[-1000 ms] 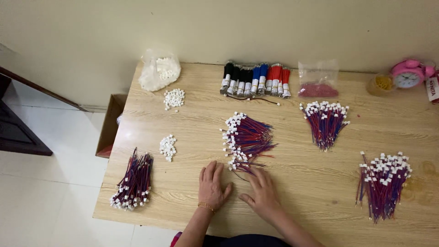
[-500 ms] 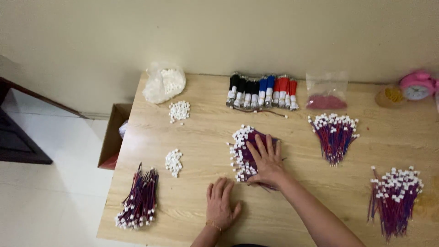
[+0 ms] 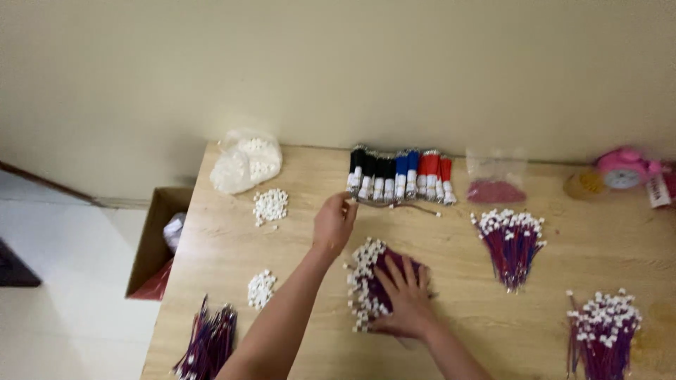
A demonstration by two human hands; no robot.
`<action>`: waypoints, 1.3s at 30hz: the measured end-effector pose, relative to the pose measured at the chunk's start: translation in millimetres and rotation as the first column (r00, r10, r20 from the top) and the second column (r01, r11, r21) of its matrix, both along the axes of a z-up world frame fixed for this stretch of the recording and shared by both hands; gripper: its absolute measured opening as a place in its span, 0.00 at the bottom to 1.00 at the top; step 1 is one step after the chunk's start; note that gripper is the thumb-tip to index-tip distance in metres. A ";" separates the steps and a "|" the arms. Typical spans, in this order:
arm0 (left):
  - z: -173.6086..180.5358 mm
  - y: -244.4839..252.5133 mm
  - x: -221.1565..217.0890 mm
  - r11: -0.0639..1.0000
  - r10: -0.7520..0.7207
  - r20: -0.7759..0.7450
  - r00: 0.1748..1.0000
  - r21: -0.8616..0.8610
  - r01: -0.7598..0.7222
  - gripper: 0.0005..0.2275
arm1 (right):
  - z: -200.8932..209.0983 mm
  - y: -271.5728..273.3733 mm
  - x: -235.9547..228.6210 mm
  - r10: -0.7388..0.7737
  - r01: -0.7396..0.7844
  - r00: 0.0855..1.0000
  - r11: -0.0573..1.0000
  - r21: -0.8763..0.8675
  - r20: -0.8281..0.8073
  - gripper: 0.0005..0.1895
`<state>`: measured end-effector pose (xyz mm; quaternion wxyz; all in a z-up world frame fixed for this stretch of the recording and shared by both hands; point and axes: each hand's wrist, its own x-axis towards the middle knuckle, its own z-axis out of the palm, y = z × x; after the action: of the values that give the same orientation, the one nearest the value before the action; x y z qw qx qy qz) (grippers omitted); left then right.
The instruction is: Sorting and organizing bundles of electrical wires with connectors on a table
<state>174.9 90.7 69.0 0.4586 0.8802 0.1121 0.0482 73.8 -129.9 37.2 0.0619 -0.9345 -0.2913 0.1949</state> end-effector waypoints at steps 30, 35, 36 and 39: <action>44.5 -16.3 47.5 0.668 -0.024 -0.485 0.874 -0.659 -0.347 0.09 | 64.3 18.6 46.1 -0.375 0.415 0.909 0.863 0.287 -0.185 0.38; 10.1 -44.3 -16.5 0.571 0.055 -0.229 0.972 -0.791 -0.219 0.13 | 104.2 38.3 61.3 -0.397 0.514 0.847 0.442 0.735 -0.353 0.29; 30.1 -53.9 -34.3 0.616 0.075 -0.141 0.987 -0.772 -0.157 0.19 | 130.5 44.0 59.0 -0.339 0.628 0.777 0.349 0.696 -0.531 0.33; 96.9 -84.3 -91.2 0.823 0.130 0.157 0.979 -0.568 -0.018 0.13 | 140.8 53.7 51.9 -0.360 0.705 0.696 0.174 0.688 -0.622 0.14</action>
<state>83.7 6.4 165.9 0.7040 0.6921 0.1115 0.1141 125.7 -76.3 178.0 0.6629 -0.7390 0.0194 0.1185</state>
